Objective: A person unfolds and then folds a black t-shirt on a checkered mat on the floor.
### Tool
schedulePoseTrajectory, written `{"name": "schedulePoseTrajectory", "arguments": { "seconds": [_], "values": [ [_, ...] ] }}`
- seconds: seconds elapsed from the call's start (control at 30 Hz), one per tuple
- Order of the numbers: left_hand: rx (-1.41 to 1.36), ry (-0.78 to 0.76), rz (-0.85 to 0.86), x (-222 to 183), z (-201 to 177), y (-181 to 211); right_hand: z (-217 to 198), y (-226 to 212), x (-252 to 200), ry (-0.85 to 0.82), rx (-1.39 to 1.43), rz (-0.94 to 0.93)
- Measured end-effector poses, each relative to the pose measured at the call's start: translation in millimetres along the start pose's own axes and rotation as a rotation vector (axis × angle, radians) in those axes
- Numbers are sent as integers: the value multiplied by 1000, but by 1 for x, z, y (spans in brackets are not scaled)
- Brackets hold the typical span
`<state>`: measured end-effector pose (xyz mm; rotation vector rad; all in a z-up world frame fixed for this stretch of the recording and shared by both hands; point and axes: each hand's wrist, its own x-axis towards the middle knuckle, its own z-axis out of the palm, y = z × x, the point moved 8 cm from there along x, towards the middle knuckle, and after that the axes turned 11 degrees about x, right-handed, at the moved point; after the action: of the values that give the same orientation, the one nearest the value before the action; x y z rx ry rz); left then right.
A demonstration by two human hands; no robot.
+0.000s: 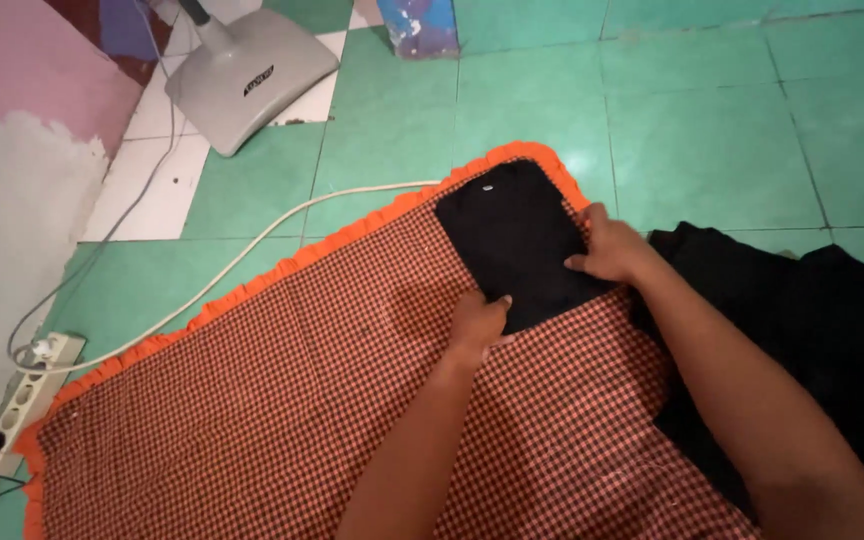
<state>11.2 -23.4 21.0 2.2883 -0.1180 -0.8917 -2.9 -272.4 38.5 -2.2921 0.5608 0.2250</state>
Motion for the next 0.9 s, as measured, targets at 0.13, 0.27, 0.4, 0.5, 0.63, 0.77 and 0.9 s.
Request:
{"name": "schedulePoseTrajectory", "arguments": {
  "seconds": [0.13,0.27,0.4,0.5,0.63,0.77,0.9],
  "values": [
    [-581,-67,-87,6,17,-10,15,38,24,-22,34,-2],
    [-660,-149,-102,5,26,-12,-14,28,7,5,10,8],
    [-683,-228,-82,23,63,-32,-14,39,8,56,-67,6],
    [-495,-76,-46,-2,53,-29,20,79,20,63,-164,54],
    [-191,-101,11,-7,33,-29,20,52,2,154,-413,64],
    [411,679,316,10,-22,-50,18,-55,-38,337,-528,-492],
    [833,548,74,-17,-56,-58,58,-88,-40,78,-463,-449]
  ]
}}
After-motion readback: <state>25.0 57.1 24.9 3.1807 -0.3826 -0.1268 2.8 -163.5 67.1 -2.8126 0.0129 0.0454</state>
